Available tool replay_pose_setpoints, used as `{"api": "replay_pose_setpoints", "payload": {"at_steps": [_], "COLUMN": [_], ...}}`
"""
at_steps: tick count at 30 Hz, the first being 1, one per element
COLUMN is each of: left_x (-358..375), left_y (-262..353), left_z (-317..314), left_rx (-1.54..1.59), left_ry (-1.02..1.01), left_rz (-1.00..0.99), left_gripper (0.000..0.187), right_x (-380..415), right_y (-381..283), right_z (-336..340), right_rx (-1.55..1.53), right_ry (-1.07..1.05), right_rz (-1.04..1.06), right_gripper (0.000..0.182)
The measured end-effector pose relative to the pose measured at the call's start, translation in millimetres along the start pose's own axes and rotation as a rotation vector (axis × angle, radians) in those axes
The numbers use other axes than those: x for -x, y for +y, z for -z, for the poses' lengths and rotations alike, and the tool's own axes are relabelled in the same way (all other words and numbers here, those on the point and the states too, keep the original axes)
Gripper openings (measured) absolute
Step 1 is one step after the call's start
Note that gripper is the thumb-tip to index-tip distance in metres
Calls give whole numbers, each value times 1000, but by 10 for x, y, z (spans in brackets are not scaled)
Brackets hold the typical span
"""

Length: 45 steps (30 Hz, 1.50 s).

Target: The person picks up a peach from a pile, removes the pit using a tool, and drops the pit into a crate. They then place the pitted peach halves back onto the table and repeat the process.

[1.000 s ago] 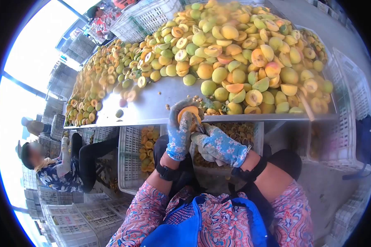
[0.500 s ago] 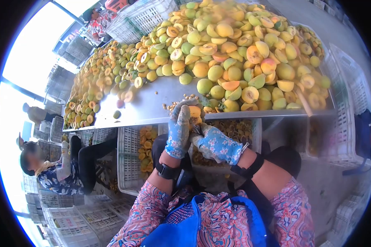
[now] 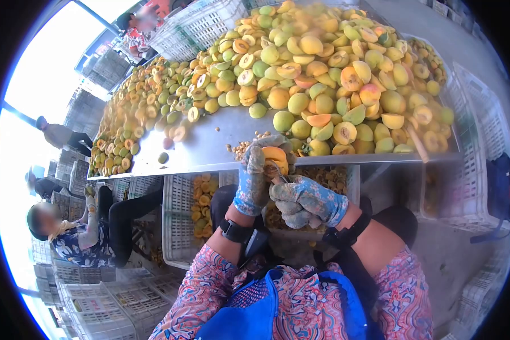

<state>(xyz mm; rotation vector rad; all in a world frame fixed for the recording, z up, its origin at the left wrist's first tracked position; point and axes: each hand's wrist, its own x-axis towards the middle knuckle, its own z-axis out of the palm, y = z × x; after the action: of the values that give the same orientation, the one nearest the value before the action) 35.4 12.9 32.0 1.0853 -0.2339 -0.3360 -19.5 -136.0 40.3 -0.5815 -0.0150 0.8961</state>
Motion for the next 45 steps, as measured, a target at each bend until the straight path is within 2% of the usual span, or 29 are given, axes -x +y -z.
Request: {"api": "replay_pose_setpoints", "payload": {"at_steps": [5, 7, 9, 11, 12, 13, 14, 16, 17, 19, 21, 23, 25, 27, 28, 29, 31, 32, 34, 39, 41, 42, 43, 45], "left_x": [190, 247, 385, 598, 660, 675, 648, 523, 357, -172, -726, -1332, -1910, -2337, -2446, -2500, -2532, -2528, -2485, -1932, -1745, -1638, -1593, -1536], "left_y": [127, 250, 603, 958, 1055, 1099, 1174, 1283, 1257, 1139, 1065, 811, 581, 392, 351, 315, 302, 286, 286, 243, 252, 272, 290, 374], "left_z": [109, 300, 713, 1104, 1464, 1751, 1792, 1852, 1875, 1852, 1503, 1470, 1430, 1435, 1340, 1272, 1222, 1265, 1351, 1330, 1303, 1296, 1351, 1466], "left_rx": [-74, -233, -267, -414, -675, -936, -939, -1648, -1642, -1293, -1279, -1101, -1218, -1401, -1469, -1407, -1496, -1498, -1535, -1468, -1111, -1035, -1035, -773], "left_ry": [-23, 73, 216, 226, 201, 174, 177, 206, 212, 162, 67, -2, 123, 175, 221, 234, 251, 245, 76, 88, 79, 97, 99, 260], "left_rz": [25, -175, -80, 0, 33, 69, 66, 3, 1, -30, 12, -110, -137, -274, -249, -162, -19, -11, -70, 19, 114, 102, 101, 85], "left_gripper": [63, 57, 52, 44, 41, 39, 39, 37, 37, 41, 52, 67, 84, 98, 106, 110, 111, 111, 107, 102, 97, 80, 80, 59], "right_x": [99, 198, 248, 272, 153, 193, 186, 159, 143, 114, 72, 15, -20, -37, -37, -29, -22, -6, -3, -40, -71, -102, -114, -100], "right_y": [81, 74, 33, -26, 211, 146, 182, 230, 194, 133, 105, 52, -4, -22, -31, -36, -40, -61, -80, -133, -129, -100, -94, -128], "right_z": [-15, -52, 25, -5, 346, 282, 348, 389, 361, 352, 364, 341, 316, 343, 347, 358, 408, 376, 371, 284, 257, 296, 295, 243], "right_rx": [36, -58, -24, 827, 1651, 1693, 1729, 1765, 1806, 1857, 1833, 1819, 1778, 1755, 1748, 1740, 1751, 1750, 1740, 1717, 1720, 1684, 1648, 1563], "right_ry": [-41, -104, -133, 217, 343, 379, 397, 412, 407, 406, 409, 434, 447, 482, 497, 511, 499, 501, 498, 463, 476, 459, 440, 478], "right_rz": [-35, -23, -27, -154, 134, -172, -173, -178, -198, -220, -118, -85, -92, -77, -40, -5, 16, 29, 44, 136, 121, 217, 311, 304], "right_gripper": [15, 12, 18, 35, 50, 56, 53, 51, 48, 45, 42, 41, 41, 40, 40, 39, 38, 39, 40, 40, 43, 45, 47, 48]}}
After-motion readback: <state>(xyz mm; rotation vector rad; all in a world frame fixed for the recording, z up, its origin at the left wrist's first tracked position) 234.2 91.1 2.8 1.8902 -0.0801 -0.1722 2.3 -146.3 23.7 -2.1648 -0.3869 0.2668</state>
